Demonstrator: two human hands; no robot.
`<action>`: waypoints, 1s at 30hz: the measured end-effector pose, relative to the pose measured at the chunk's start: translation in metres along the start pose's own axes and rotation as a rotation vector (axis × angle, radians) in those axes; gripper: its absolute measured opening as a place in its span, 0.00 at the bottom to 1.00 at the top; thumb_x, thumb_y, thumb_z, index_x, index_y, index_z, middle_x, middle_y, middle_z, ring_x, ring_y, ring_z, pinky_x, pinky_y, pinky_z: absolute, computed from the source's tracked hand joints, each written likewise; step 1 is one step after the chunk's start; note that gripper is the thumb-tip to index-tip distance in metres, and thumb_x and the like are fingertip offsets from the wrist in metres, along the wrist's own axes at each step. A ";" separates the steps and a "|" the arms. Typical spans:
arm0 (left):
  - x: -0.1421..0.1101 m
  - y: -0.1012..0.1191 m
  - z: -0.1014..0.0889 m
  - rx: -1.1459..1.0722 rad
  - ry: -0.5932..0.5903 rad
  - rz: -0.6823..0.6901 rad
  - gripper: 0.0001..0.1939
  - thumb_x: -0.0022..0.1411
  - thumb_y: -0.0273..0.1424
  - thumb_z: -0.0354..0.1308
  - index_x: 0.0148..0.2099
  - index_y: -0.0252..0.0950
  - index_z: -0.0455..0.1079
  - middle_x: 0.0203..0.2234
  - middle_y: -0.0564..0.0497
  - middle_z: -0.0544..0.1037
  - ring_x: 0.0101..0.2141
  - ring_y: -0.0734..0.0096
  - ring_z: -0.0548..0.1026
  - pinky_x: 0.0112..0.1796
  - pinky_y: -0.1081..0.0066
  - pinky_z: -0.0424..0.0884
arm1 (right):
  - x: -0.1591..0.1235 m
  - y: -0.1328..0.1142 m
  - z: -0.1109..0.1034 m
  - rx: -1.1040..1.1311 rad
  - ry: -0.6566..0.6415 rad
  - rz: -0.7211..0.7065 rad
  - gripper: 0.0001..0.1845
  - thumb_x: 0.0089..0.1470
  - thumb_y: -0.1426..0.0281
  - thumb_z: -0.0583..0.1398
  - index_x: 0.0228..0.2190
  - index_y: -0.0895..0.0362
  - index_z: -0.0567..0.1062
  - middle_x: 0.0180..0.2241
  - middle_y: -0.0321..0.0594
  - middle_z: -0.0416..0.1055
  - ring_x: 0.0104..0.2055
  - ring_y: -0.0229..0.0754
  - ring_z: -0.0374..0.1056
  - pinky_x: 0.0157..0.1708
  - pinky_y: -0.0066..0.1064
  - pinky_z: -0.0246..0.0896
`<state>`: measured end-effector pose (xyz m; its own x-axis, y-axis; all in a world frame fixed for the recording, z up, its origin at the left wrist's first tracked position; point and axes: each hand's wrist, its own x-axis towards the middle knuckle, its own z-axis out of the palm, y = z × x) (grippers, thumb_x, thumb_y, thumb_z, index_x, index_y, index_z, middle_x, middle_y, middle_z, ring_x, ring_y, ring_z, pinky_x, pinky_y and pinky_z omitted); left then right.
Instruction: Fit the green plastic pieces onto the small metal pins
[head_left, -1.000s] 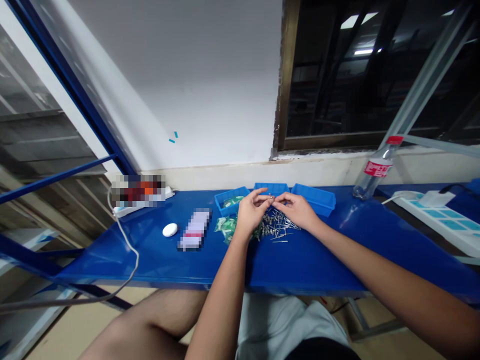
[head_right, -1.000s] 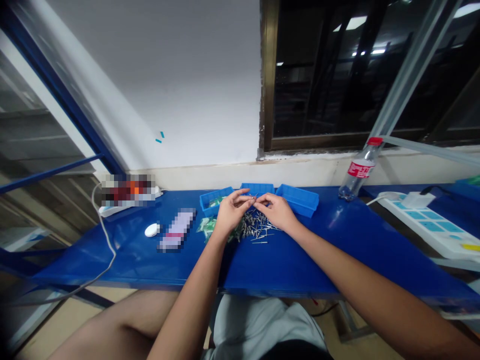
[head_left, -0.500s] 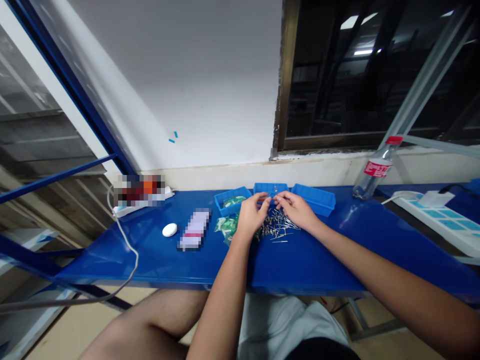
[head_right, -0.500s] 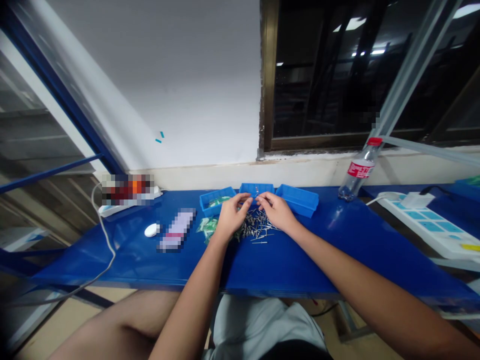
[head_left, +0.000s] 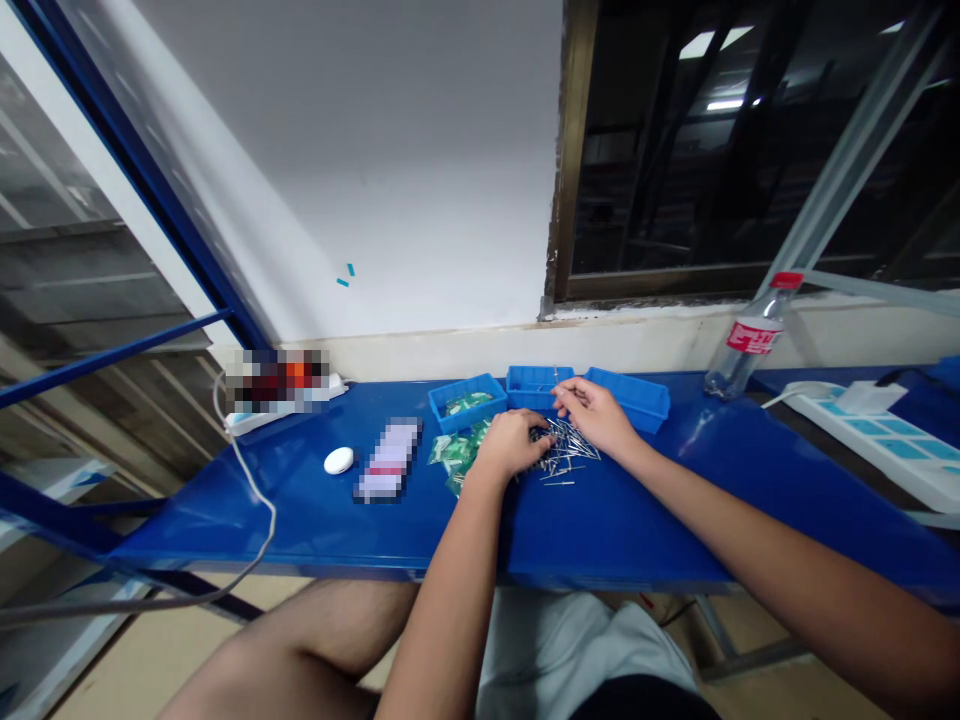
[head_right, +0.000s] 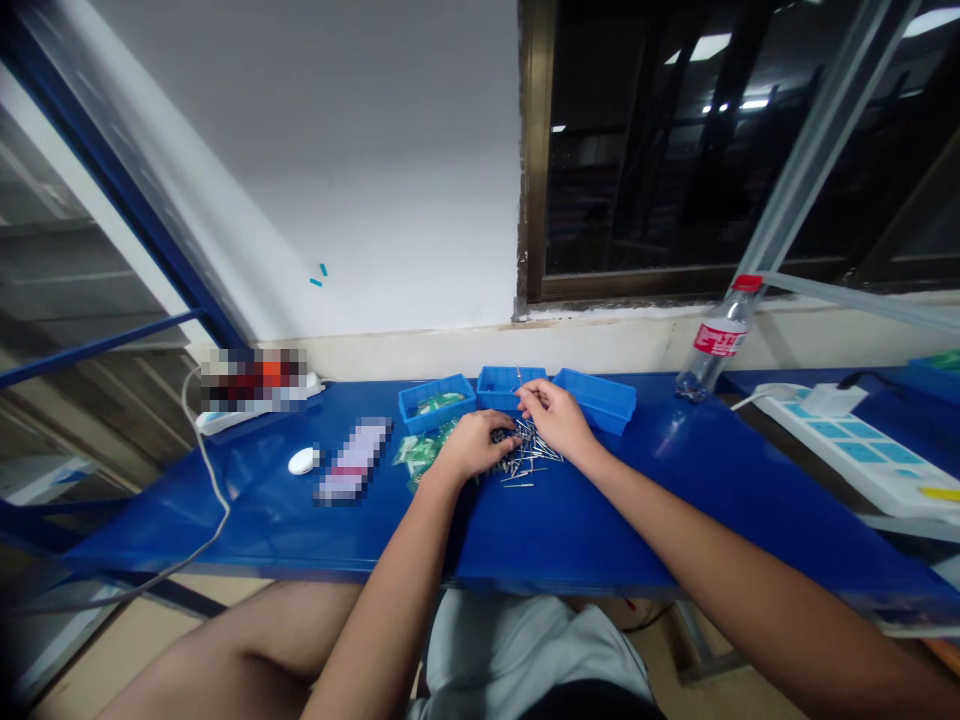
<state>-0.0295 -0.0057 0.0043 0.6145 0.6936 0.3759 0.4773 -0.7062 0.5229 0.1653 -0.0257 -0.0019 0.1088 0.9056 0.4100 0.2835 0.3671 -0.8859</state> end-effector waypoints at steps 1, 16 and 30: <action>0.000 -0.001 0.000 0.004 -0.003 -0.002 0.12 0.59 0.36 0.68 0.46 0.41 0.83 0.45 0.46 0.85 0.49 0.57 0.81 0.55 0.64 0.73 | 0.000 0.000 0.000 -0.002 -0.004 -0.005 0.21 0.62 0.48 0.60 0.38 0.54 0.76 0.32 0.40 0.77 0.31 0.42 0.73 0.28 0.31 0.67; 0.002 -0.002 0.000 0.092 -0.012 0.033 0.10 0.60 0.27 0.64 0.42 0.40 0.84 0.43 0.47 0.85 0.44 0.61 0.82 0.52 0.66 0.75 | 0.011 0.005 0.007 0.018 -0.005 0.039 0.21 0.61 0.49 0.60 0.36 0.55 0.75 0.28 0.37 0.75 0.26 0.39 0.69 0.27 0.31 0.64; 0.003 0.002 -0.003 0.123 -0.027 -0.012 0.09 0.58 0.24 0.61 0.37 0.39 0.83 0.40 0.49 0.85 0.41 0.63 0.82 0.49 0.69 0.74 | 0.010 0.007 -0.001 0.115 0.062 0.108 0.25 0.56 0.45 0.64 0.37 0.54 0.76 0.24 0.35 0.73 0.21 0.36 0.66 0.20 0.27 0.56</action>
<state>-0.0285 -0.0051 0.0084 0.6238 0.6994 0.3488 0.5573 -0.7109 0.4290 0.1696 -0.0143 -0.0037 0.1919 0.9275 0.3207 0.1561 0.2938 -0.9430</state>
